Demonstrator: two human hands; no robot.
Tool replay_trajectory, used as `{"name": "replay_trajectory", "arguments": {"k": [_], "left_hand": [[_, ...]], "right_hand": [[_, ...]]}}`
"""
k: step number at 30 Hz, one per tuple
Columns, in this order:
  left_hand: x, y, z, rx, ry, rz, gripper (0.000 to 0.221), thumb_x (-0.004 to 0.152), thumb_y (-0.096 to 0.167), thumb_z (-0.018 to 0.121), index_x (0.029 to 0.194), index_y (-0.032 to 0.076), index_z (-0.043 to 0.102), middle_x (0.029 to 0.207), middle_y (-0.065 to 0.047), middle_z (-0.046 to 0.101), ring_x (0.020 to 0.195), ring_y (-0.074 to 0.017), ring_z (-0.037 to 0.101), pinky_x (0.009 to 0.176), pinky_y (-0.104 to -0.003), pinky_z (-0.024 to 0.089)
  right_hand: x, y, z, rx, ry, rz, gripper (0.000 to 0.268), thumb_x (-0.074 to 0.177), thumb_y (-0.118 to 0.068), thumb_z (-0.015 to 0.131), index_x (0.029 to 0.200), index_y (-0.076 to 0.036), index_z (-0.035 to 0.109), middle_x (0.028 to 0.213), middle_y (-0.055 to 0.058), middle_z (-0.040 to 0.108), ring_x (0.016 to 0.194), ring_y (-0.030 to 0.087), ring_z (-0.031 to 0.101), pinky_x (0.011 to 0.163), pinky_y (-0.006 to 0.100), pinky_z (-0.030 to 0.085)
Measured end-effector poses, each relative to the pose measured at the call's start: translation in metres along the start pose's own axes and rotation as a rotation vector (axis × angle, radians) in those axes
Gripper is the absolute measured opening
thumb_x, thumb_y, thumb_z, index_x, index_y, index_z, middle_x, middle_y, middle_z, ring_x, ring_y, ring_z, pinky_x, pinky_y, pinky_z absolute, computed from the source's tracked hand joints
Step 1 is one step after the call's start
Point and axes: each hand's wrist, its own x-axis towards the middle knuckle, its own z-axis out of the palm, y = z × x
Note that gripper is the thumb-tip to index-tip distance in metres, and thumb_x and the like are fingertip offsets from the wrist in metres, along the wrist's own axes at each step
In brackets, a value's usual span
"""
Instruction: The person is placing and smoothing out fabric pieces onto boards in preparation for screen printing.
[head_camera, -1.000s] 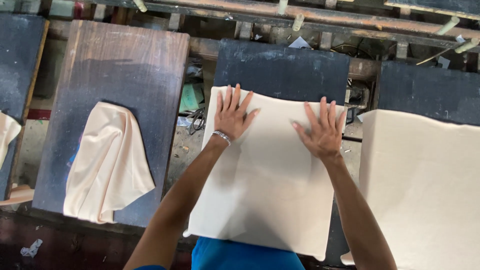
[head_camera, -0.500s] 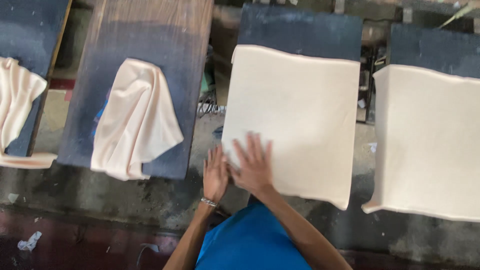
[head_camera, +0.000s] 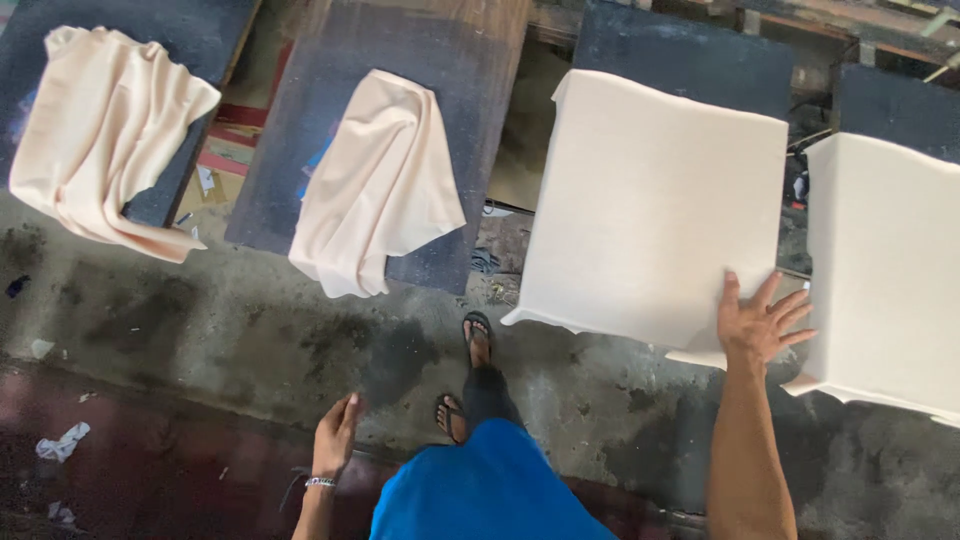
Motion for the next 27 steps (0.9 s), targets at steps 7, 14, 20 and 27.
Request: {"name": "replay_trajectory", "arguments": {"k": [7, 14, 20, 27], "left_hand": [[0.045, 0.017, -0.020, -0.457, 0.066, -0.111, 0.078, 0.086, 0.035, 0.069, 0.153, 0.005, 0.043, 0.148, -0.019, 0.057, 0.133, -0.0315, 0.060, 0.104, -0.046, 0.056], [0.147, 0.132, -0.065, -0.584, 0.209, 0.211, 0.112, 0.082, 0.035, 0.078, 0.164, 0.012, 0.005, 0.173, -0.012, 0.005, 0.156, -0.0323, 0.023, 0.119, -0.054, 0.035], [0.176, 0.152, -0.128, -0.107, -0.477, 0.048, 0.039, 0.078, 0.050, 0.082, 0.092, 0.013, 0.080, 0.072, 0.000, 0.070, 0.058, -0.0097, 0.049, 0.053, -0.030, 0.036], [0.157, 0.175, -0.188, -0.758, -0.575, -0.054, 0.017, 0.088, 0.014, 0.078, 0.087, -0.003, 0.081, 0.084, -0.016, 0.080, 0.080, -0.0234, 0.076, 0.077, -0.036, 0.060]], "right_hand": [[-0.143, -0.134, 0.061, 0.014, 0.032, -0.644, 0.088, 0.087, -0.072, 0.026, 0.149, -0.010, 0.028, 0.162, 0.022, 0.020, 0.154, 0.040, 0.012, 0.123, 0.064, 0.005], [-0.315, -0.254, 0.132, 0.554, -0.797, -0.437, 0.059, 0.089, -0.053, 0.063, 0.133, -0.014, 0.067, 0.125, 0.006, 0.073, 0.115, 0.026, 0.071, 0.100, 0.044, 0.062], [-0.328, -0.365, 0.115, 0.667, -0.971, -0.298, 0.063, 0.076, -0.055, 0.071, 0.123, -0.013, 0.076, 0.122, 0.005, 0.079, 0.118, 0.021, 0.072, 0.095, 0.036, 0.054], [-0.289, -0.369, 0.098, 1.520, -0.970, 0.393, 0.039, 0.093, -0.005, 0.052, 0.125, 0.013, 0.065, 0.127, 0.022, 0.069, 0.114, 0.029, 0.061, 0.094, 0.044, 0.046]]}}
